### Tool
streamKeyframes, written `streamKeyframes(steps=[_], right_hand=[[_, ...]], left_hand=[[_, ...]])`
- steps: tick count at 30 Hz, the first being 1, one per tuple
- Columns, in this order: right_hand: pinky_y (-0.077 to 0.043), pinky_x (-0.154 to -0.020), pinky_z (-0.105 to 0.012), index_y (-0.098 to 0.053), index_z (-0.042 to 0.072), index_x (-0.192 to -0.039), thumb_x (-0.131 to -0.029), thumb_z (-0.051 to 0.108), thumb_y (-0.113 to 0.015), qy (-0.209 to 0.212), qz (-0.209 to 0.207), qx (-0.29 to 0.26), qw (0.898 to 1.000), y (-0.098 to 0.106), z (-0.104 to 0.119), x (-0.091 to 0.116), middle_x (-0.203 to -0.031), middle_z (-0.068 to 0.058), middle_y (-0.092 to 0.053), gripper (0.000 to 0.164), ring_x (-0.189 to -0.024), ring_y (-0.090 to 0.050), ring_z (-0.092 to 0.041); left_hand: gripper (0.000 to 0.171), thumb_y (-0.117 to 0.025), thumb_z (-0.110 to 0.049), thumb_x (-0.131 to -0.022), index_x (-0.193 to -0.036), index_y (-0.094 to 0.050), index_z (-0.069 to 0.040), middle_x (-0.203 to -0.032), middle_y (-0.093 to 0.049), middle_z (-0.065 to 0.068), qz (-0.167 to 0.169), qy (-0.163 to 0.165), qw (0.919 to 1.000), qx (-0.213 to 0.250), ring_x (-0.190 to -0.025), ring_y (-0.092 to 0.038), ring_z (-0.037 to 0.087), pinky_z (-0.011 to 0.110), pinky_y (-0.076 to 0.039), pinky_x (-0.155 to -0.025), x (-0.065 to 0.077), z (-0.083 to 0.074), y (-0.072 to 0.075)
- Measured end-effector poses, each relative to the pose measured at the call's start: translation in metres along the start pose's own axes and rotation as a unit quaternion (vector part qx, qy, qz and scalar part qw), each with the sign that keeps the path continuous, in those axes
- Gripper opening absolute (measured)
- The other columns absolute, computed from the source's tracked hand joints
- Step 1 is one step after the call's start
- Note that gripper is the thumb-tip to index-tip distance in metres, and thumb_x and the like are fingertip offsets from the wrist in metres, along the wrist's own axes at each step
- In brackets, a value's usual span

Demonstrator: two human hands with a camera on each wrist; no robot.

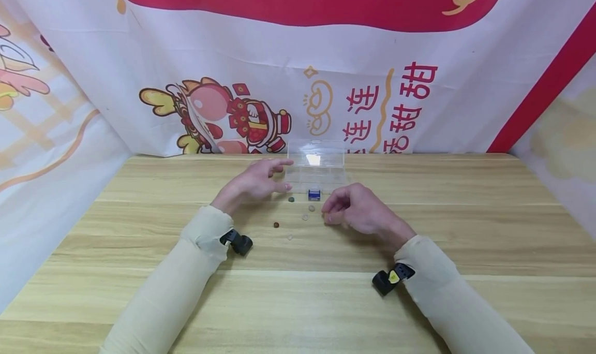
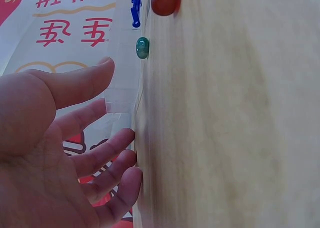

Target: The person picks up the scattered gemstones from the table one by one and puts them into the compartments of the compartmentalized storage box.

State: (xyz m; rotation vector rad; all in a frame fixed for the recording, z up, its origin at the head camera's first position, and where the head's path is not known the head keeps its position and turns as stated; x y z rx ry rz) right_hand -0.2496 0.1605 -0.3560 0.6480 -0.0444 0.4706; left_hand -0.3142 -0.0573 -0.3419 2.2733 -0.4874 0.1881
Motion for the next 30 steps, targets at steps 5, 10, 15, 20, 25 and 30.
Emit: streamKeyframes(steps=[5, 10, 15, 20, 25, 30], right_hand=[[-0.048, -0.067, -0.024, -0.079, 0.009, -0.105, -0.094, 0.013, -0.080, -0.003, -0.001, 0.003, 1.000, -0.0004, -0.0003, -0.0005, -0.098, -0.008, -0.072, 0.012, -0.086, -0.057, -0.021], [-0.048, -0.070, -0.024, -0.080, 0.010, -0.107, -0.095, 0.013, -0.080, -0.005, -0.002, 0.005, 1.000, 0.0002, -0.0005, -0.0008, -0.100, -0.008, -0.072, 0.012, -0.088, -0.057, -0.021], [-0.047, -0.072, -0.025, -0.080, 0.010, -0.108, -0.096, 0.012, -0.078, -0.006, -0.008, 0.011, 1.000, 0.0025, -0.0006, -0.0001, -0.102, -0.008, -0.072, 0.012, -0.090, -0.056, -0.022], [-0.048, -0.078, -0.028, -0.078, 0.010, -0.110, -0.098, 0.010, -0.074, -0.007, -0.012, 0.017, 1.000, 0.0024, 0.0003, -0.0007, -0.104, -0.009, -0.070, 0.013, -0.093, -0.056, -0.023], [-0.050, -0.080, -0.030, -0.078, 0.010, -0.110, -0.099, 0.007, -0.072, -0.004, -0.023, 0.023, 0.999, 0.0035, 0.0024, -0.0014, -0.104, -0.009, -0.069, 0.014, -0.095, -0.057, -0.023], [-0.052, -0.079, -0.029, -0.076, 0.009, -0.112, -0.100, 0.005, -0.069, -0.004, -0.044, 0.026, 0.999, 0.0088, 0.0058, -0.0013, -0.105, -0.010, -0.068, 0.015, -0.096, -0.058, -0.024]], left_hand=[[0.069, -0.075, -0.029, -0.099, -0.161, -0.045, -0.035, -0.168, -0.044, 0.008, 0.000, -0.002, 1.0000, -0.005, -0.156, -0.031, 0.035, 0.060, -0.032, -0.127, 0.0010, 0.0004, 0.0002], [0.070, -0.075, -0.029, -0.099, -0.161, -0.044, -0.035, -0.168, -0.043, 0.008, 0.001, -0.003, 1.0000, -0.006, -0.157, -0.031, 0.035, 0.060, -0.033, -0.127, 0.0005, -0.0005, 0.0011], [0.070, -0.075, -0.029, -0.099, -0.162, -0.043, -0.035, -0.169, -0.042, 0.007, 0.007, -0.003, 1.0000, -0.002, -0.158, -0.029, 0.034, 0.059, -0.032, -0.127, -0.0007, -0.0022, 0.0009], [0.070, -0.075, -0.031, -0.099, -0.162, -0.043, -0.035, -0.169, -0.042, 0.007, 0.003, -0.005, 0.9999, -0.009, -0.157, -0.031, 0.035, 0.059, -0.033, -0.127, -0.0008, -0.0011, 0.0016], [0.068, -0.074, -0.031, -0.100, -0.161, -0.044, -0.034, -0.169, -0.043, 0.008, 0.001, -0.009, 0.9999, -0.010, -0.156, -0.033, 0.035, 0.059, -0.033, -0.127, -0.0006, 0.0000, 0.0015], [0.068, -0.074, -0.030, -0.100, -0.161, -0.044, -0.034, -0.169, -0.043, 0.008, 0.003, -0.008, 1.0000, -0.005, -0.157, -0.032, 0.035, 0.060, -0.032, -0.127, -0.0004, -0.0001, 0.0007]])
Point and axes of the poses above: each hand's wrist, its own x-axis away from the middle knuckle, its own y-axis out of the back of the hand, z = x × y, the point moved 7 cm from there along -x, towards the middle knuckle
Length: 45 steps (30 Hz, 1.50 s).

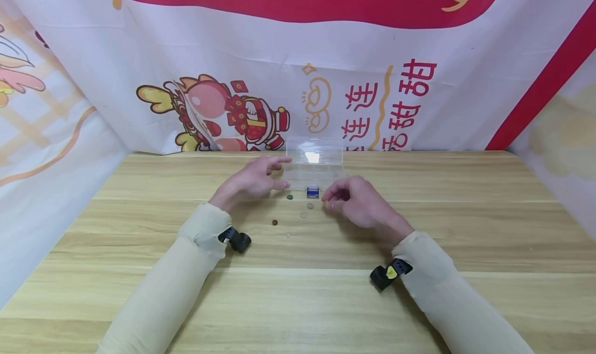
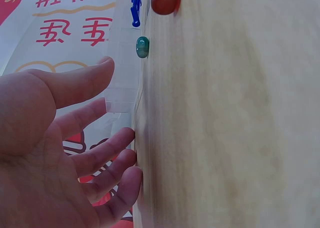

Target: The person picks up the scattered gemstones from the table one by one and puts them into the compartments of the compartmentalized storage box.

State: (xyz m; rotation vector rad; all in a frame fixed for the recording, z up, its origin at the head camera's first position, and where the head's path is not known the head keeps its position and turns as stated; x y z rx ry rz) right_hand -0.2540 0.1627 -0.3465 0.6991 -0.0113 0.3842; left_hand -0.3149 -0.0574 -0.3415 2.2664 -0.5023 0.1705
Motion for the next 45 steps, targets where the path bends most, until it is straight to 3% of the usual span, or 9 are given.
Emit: streamKeyframes(steps=[11, 23, 37, 45], right_hand=[[-0.053, -0.083, -0.035, -0.075, 0.008, -0.117, -0.103, 0.008, -0.066, 0.013, -0.080, 0.009, 0.997, 0.012, 0.014, -0.020, -0.110, -0.009, -0.072, 0.016, -0.101, -0.061, -0.025], [-0.049, -0.082, -0.034, -0.075, 0.008, -0.116, -0.102, 0.009, -0.070, -0.005, -0.152, -0.010, 0.988, 0.009, 0.022, -0.051, -0.112, -0.009, -0.070, 0.015, -0.100, -0.058, -0.025], [-0.050, -0.083, -0.036, -0.078, 0.009, -0.117, -0.102, 0.012, -0.070, -0.028, -0.173, 0.000, 0.985, 0.003, 0.022, -0.073, -0.112, -0.009, -0.071, 0.018, -0.100, -0.059, -0.026], [-0.047, -0.102, -0.046, -0.081, 0.013, -0.116, -0.098, 0.014, -0.074, -0.063, -0.181, 0.010, 0.981, 0.001, 0.021, -0.079, -0.121, -0.007, -0.073, 0.019, -0.114, -0.058, -0.026]], left_hand=[[0.070, -0.075, -0.030, -0.099, -0.161, -0.044, -0.035, -0.169, -0.043, 0.008, 0.001, 0.008, 1.0000, 0.000, -0.156, -0.031, 0.035, 0.059, -0.033, -0.126, 0.000, 0.002, 0.000], [0.068, -0.074, -0.031, -0.100, -0.161, -0.044, -0.034, -0.169, -0.042, 0.008, 0.001, 0.013, 0.9999, 0.000, -0.156, -0.032, 0.035, 0.060, -0.034, -0.126, 0.001, 0.003, 0.001], [0.069, -0.075, -0.031, -0.099, -0.161, -0.044, -0.035, -0.168, -0.043, 0.008, 0.001, 0.010, 0.9999, 0.000, -0.157, -0.030, 0.035, 0.060, -0.033, -0.126, -0.001, 0.000, 0.000], [0.067, -0.074, -0.031, -0.100, -0.161, -0.045, -0.035, -0.168, -0.044, 0.007, 0.002, 0.010, 0.9999, -0.001, -0.157, -0.030, 0.035, 0.060, -0.033, -0.126, -0.001, 0.000, 0.000]])
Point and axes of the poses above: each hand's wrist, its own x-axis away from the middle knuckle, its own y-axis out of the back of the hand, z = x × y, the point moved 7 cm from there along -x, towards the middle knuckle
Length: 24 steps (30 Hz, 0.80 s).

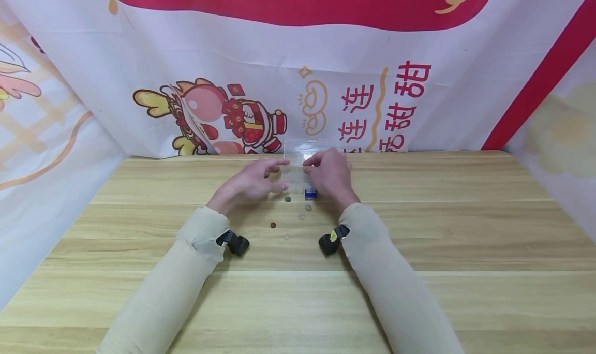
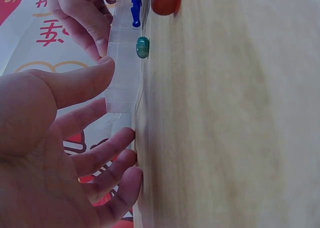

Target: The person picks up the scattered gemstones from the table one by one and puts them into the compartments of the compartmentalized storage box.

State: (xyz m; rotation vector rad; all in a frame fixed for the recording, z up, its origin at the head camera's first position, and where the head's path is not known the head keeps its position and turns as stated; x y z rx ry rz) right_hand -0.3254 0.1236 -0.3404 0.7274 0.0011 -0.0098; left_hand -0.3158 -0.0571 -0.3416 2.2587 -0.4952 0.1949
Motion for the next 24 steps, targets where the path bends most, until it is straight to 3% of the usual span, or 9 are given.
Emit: streamKeyframes(steps=[9, 24], right_hand=[[-0.023, -0.124, -0.058, -0.082, 0.017, -0.113, -0.097, 0.020, -0.076, -0.016, -0.007, 0.027, 0.999, -0.0012, -0.0004, -0.0025, -0.119, -0.006, -0.080, 0.017, -0.124, -0.058, -0.027], [-0.022, -0.124, -0.057, -0.083, 0.018, -0.111, -0.096, 0.021, -0.077, -0.018, -0.009, 0.032, 0.999, -0.0001, 0.0011, -0.0034, -0.118, -0.006, -0.080, 0.017, -0.124, -0.058, -0.029]], left_hand=[[0.068, -0.074, -0.031, -0.100, -0.161, -0.045, -0.035, -0.168, -0.044, 0.007, 0.001, -0.003, 1.0000, -0.004, -0.158, -0.028, 0.035, 0.060, -0.030, -0.128, -0.0003, 0.0001, 0.0004], [0.068, -0.075, -0.030, -0.099, -0.160, -0.046, -0.035, -0.168, -0.044, 0.007, -0.002, -0.005, 1.0000, -0.006, -0.159, -0.027, 0.035, 0.061, -0.029, -0.128, 0.0007, -0.0008, 0.0013]])
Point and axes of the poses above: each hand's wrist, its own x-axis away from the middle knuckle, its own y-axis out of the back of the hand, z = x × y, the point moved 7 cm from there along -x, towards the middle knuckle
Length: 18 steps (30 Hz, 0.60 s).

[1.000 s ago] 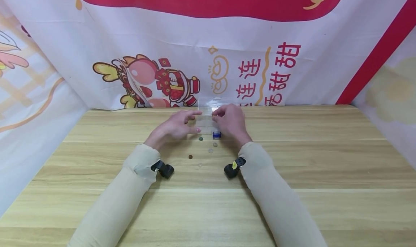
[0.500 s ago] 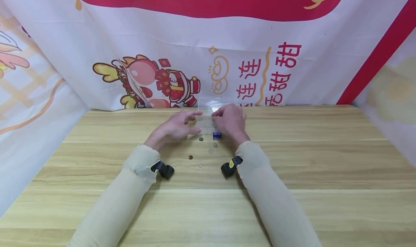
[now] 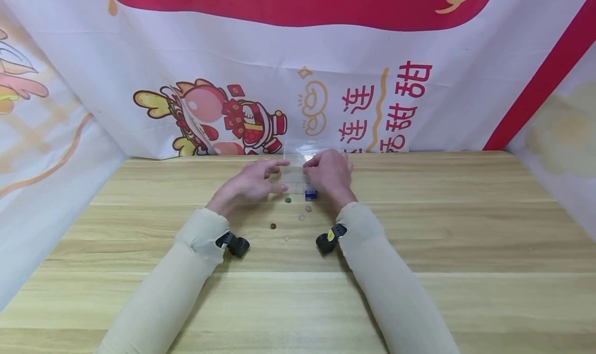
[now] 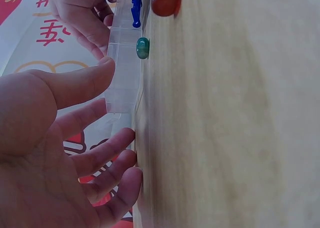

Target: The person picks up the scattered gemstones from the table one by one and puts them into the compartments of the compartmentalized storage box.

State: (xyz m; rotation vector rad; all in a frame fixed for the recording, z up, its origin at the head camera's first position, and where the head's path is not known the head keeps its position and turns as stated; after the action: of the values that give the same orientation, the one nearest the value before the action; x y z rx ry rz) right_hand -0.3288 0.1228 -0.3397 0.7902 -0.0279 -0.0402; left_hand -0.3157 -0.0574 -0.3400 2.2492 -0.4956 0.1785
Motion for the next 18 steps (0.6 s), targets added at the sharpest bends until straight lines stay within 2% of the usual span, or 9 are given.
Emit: streamKeyframes(steps=[18], right_hand=[[-0.023, -0.125, -0.056, -0.083, 0.015, -0.109, -0.095, 0.023, -0.076, 0.015, -0.007, 0.025, 1.000, -0.0007, -0.0010, -0.0012, -0.120, -0.007, -0.079, 0.018, -0.125, -0.055, -0.030]], left_hand=[[0.068, -0.076, -0.030, -0.099, -0.160, -0.046, -0.036, -0.168, -0.045, 0.006, 0.001, 0.003, 1.0000, 0.002, -0.159, -0.026, 0.034, 0.061, -0.028, -0.128, -0.0018, -0.0004, -0.0009]])
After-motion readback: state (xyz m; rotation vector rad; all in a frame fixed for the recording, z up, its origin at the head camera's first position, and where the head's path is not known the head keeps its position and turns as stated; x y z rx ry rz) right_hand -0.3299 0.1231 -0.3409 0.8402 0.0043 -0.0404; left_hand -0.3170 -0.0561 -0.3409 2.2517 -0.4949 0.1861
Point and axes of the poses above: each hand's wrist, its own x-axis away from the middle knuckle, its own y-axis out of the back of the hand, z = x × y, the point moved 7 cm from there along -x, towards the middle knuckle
